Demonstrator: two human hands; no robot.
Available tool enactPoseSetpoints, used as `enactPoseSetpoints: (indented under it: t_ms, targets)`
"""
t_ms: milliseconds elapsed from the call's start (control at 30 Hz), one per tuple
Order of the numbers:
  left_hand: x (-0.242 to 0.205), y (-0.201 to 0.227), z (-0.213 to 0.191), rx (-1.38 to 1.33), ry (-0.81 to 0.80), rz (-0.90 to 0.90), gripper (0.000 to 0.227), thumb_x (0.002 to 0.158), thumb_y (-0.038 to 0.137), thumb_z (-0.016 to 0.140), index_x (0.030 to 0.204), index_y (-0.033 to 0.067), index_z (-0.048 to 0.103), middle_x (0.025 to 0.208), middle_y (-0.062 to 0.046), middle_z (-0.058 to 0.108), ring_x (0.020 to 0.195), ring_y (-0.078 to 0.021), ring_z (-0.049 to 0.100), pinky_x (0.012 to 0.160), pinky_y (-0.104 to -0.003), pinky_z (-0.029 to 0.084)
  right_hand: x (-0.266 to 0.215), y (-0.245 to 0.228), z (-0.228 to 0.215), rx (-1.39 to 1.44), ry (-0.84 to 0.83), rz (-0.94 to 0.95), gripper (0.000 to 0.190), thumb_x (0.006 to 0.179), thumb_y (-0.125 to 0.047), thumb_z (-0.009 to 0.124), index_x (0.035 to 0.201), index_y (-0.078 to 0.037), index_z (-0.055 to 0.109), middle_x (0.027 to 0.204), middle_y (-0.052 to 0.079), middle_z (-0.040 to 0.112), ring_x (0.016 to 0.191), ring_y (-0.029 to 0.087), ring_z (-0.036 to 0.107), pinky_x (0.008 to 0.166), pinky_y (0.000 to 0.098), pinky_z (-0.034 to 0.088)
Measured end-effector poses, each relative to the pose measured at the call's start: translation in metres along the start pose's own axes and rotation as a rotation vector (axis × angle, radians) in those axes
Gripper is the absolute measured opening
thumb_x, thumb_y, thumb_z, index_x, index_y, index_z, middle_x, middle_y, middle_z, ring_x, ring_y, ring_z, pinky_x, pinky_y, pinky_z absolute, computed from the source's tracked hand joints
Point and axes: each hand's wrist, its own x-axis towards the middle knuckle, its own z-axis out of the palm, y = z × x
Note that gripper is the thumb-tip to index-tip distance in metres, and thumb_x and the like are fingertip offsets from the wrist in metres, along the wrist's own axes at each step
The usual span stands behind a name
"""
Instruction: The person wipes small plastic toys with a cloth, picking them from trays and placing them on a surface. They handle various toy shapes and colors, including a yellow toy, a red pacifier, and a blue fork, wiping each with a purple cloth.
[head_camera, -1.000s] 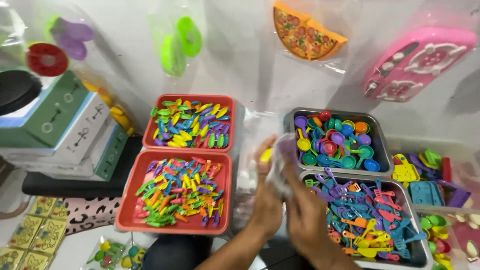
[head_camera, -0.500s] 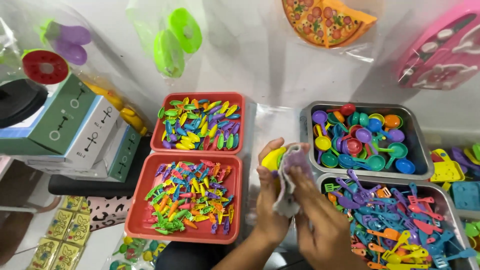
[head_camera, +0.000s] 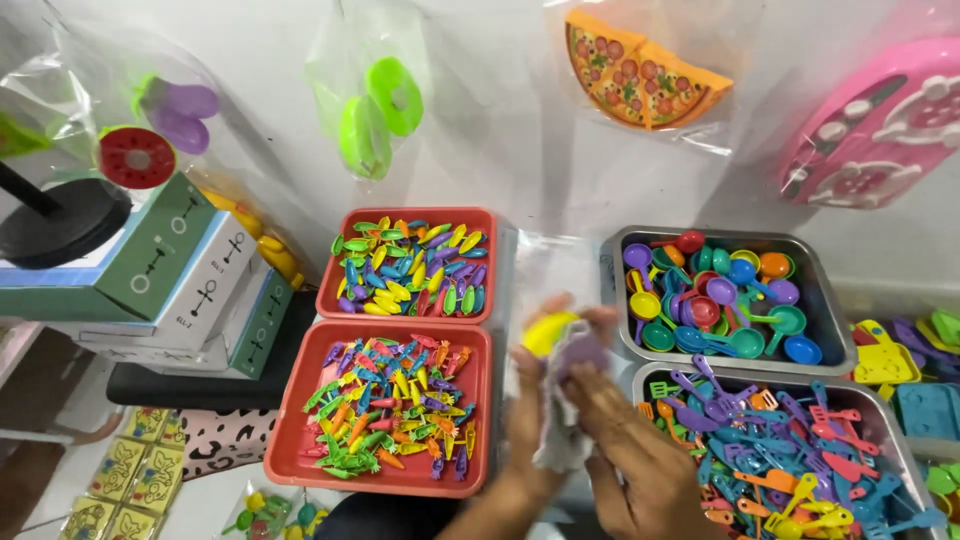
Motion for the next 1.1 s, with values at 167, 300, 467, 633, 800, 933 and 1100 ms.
enactPoseSetpoints:
  t_ms: [167, 300, 467, 633, 800, 933, 1100]
  targets:
    - [0.006, -0.008, -0.014, -0.171, -0.050, -0.019, 0.071, 0.099, 0.064, 0.044, 0.147, 0.0102, 0.045, 0.133, -0.019, 0.061, 0.130, -0.0260, 0.056, 0.120, -0.041, 0.037, 0.000, 0.000, -0.002, 0.036, 0.014, -0.034, 0.039, 0.068, 0.006, 0.067, 0.106, 0.003, 0.073, 0.131, 0.016, 0.070, 0.129, 0.033, 0.067, 0.110, 0.0423, 0.054]
    - [-0.003, 0.000, -0.001, -0.044, -0.032, -0.008, 0.064, 0.104, 0.061, 0.030, 0.144, 0.0125, 0.042, 0.129, -0.016, 0.059, 0.130, -0.0265, 0.053, 0.121, -0.045, 0.032, 0.002, 0.002, 0.000, -0.051, -0.011, -0.061, 0.041, 0.072, 0.003, 0.064, 0.112, 0.005, 0.069, 0.133, 0.023, 0.067, 0.127, 0.033, 0.067, 0.114, 0.0460, 0.049]
    - [0.003, 0.016, -0.002, -0.060, -0.012, -0.024, 0.058, 0.106, 0.054, 0.031, 0.141, 0.0096, 0.044, 0.121, -0.015, 0.059, 0.130, -0.0300, 0.054, 0.117, -0.044, 0.037, 0.006, -0.009, -0.007, 0.014, -0.076, -0.040, 0.038, 0.074, 0.004, 0.066, 0.111, 0.001, 0.074, 0.135, 0.016, 0.068, 0.130, 0.029, 0.067, 0.111, 0.0415, 0.052]
    - [-0.007, 0.008, 0.005, -0.061, -0.036, -0.195, 0.067, 0.102, 0.061, 0.027, 0.147, 0.0134, 0.039, 0.133, -0.014, 0.056, 0.135, -0.0269, 0.050, 0.117, -0.047, 0.037, -0.004, -0.007, 0.003, -0.069, -0.029, -0.028, 0.043, 0.071, 0.006, 0.061, 0.112, 0.005, 0.072, 0.138, 0.021, 0.064, 0.138, 0.035, 0.056, 0.119, 0.0496, 0.042]
    - [-0.005, 0.008, 0.000, 0.249, -0.128, -0.157, 0.093, 0.089, 0.082, 0.026, 0.147, 0.0111, 0.038, 0.140, -0.014, 0.049, 0.135, -0.0293, 0.043, 0.111, -0.052, 0.039, 0.003, 0.005, -0.011, -0.049, -0.070, -0.118, 0.039, 0.068, 0.005, 0.059, 0.106, 0.008, 0.067, 0.140, 0.026, 0.061, 0.135, 0.038, 0.060, 0.115, 0.0491, 0.047]
    - [-0.010, 0.014, 0.000, 0.539, -0.229, -0.205, 0.092, 0.096, 0.072, 0.020, 0.148, -0.0010, 0.040, 0.133, -0.017, 0.060, 0.116, -0.0259, 0.062, 0.100, -0.042, 0.052, 0.015, 0.001, -0.015, -0.096, -0.059, -0.075, 0.035, 0.070, 0.010, 0.059, 0.104, 0.012, 0.064, 0.143, 0.026, 0.058, 0.139, 0.040, 0.055, 0.118, 0.0485, 0.043]
    - [-0.007, 0.029, 0.005, 0.813, -0.264, -0.188, 0.081, 0.098, 0.070, 0.019, 0.109, 0.0002, 0.058, 0.085, -0.012, 0.061, 0.073, -0.0176, 0.052, 0.066, -0.036, 0.044, 0.009, 0.017, -0.018, -0.113, -0.015, 0.078, 0.045, 0.079, -0.002, 0.067, 0.122, 0.008, 0.060, 0.129, 0.023, 0.061, 0.102, 0.033, 0.061, 0.084, 0.0367, 0.051]
